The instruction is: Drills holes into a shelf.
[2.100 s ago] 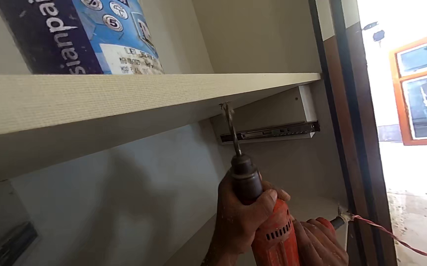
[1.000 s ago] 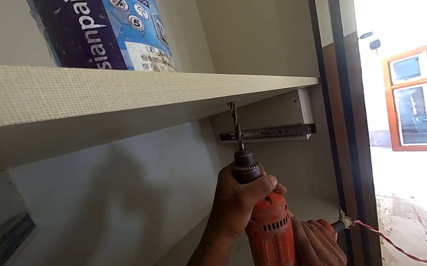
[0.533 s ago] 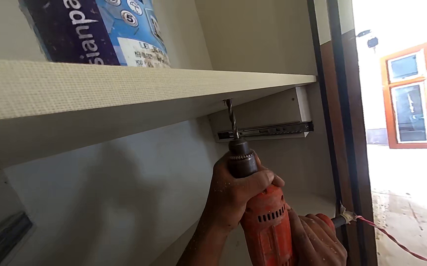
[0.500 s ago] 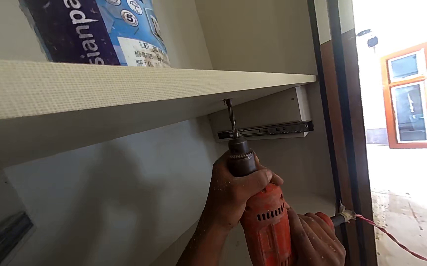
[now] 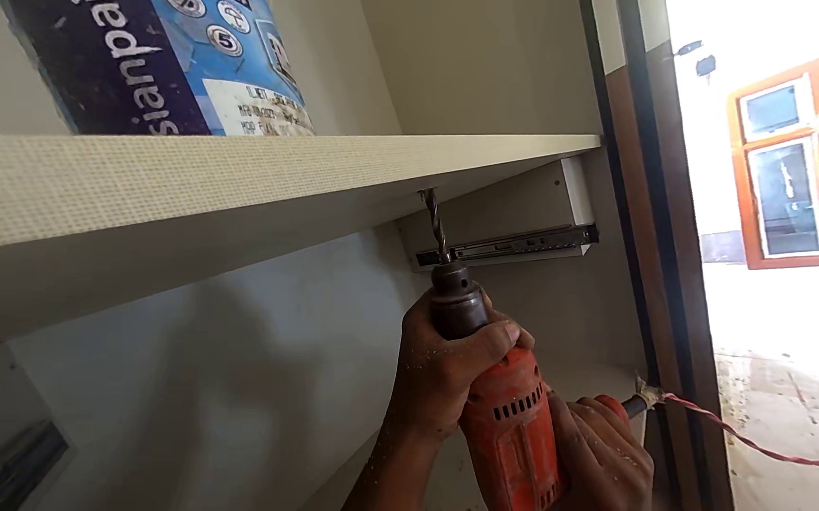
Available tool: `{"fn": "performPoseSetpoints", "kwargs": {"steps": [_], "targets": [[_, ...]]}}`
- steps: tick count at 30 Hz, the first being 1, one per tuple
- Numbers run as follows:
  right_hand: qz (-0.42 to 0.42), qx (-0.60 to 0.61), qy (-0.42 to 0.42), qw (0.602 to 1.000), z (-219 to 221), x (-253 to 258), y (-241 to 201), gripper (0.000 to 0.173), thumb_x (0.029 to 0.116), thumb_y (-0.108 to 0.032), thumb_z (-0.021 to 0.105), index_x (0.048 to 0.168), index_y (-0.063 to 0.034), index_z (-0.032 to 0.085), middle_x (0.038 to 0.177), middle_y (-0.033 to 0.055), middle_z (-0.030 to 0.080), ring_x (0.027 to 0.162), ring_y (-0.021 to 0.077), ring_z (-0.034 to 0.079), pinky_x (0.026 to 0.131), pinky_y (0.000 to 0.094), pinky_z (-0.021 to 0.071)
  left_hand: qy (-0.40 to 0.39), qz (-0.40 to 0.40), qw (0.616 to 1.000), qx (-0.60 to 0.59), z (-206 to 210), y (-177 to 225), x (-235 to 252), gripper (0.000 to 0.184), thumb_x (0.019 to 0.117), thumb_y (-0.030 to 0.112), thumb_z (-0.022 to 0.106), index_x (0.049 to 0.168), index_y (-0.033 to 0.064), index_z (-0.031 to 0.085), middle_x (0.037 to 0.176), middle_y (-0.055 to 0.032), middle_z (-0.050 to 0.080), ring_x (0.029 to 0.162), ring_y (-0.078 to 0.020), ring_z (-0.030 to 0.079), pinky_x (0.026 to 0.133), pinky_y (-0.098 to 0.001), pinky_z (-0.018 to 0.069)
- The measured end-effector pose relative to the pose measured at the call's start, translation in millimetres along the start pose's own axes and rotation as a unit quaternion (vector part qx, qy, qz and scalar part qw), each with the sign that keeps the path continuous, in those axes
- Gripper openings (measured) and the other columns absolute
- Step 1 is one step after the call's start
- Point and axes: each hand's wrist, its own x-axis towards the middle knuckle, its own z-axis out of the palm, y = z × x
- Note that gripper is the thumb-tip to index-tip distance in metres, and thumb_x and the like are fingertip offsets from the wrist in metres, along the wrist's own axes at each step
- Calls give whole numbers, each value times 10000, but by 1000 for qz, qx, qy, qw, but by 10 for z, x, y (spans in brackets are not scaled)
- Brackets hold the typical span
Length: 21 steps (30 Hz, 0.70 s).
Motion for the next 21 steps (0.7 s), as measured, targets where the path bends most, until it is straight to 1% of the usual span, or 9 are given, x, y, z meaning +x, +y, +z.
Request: {"fn": "performPoseSetpoints", "kwargs": {"steps": [3, 9, 13, 18, 21], "targets": [[-5, -7, 1, 1000, -11, 3, 23, 635, 900, -558, 564, 1346, -108, 596, 834, 36, 692, 762, 172, 636, 807, 314, 510, 0, -1, 1000, -3, 10, -2, 12, 286, 811, 107, 732, 1042, 12, 592, 852, -247, 712, 773, -319, 747, 699, -411, 629], [-9, -8, -2, 1000, -35, -15, 51, 627, 891, -532, 570, 1350, -105, 602, 847, 32, 709, 775, 171, 646, 826, 315, 511, -3, 3, 1000, 7, 17, -43, 2, 263, 820, 83, 696, 1049, 14, 584, 855, -244, 715, 785, -323, 748, 703, -416, 628], [-10, -4, -2, 1000, -41, -64, 36, 617, 894, -525, 578, 1355, -116, 592, 860, 31, 705, 786, 171, 647, 815, 311, 515, -1, 4, 1000, 20, 11, -62, -36, 244, 815, 69, 687, 1027, 2, 587, 841, -246, 718, 776, -323, 749, 697, -413, 627], [-3, -17, -14, 1000, -89, 13, 0, 617, 882, -511, 583, 1356, -116, 597, 941, 43, 735, 801, 178, 658, 808, 324, 512, -3, -1, 1000, 11, 11, -17, -5, 249, 817, 82, 688, 1033, 11, 585, 847, -250, 718, 779, -334, 751, 717, -432, 631], [0, -16, -10, 1000, -66, -16, -40, 617, 876, -507, 588, 1353, -114, 598, 935, 38, 737, 805, 172, 662, 811, 321, 517, -13, -2, 1000, 11, -17, -17, -13, 234, 828, 77, 678, 1029, 14, 576, 842, -251, 717, 777, -338, 753, 712, -427, 632]]}}
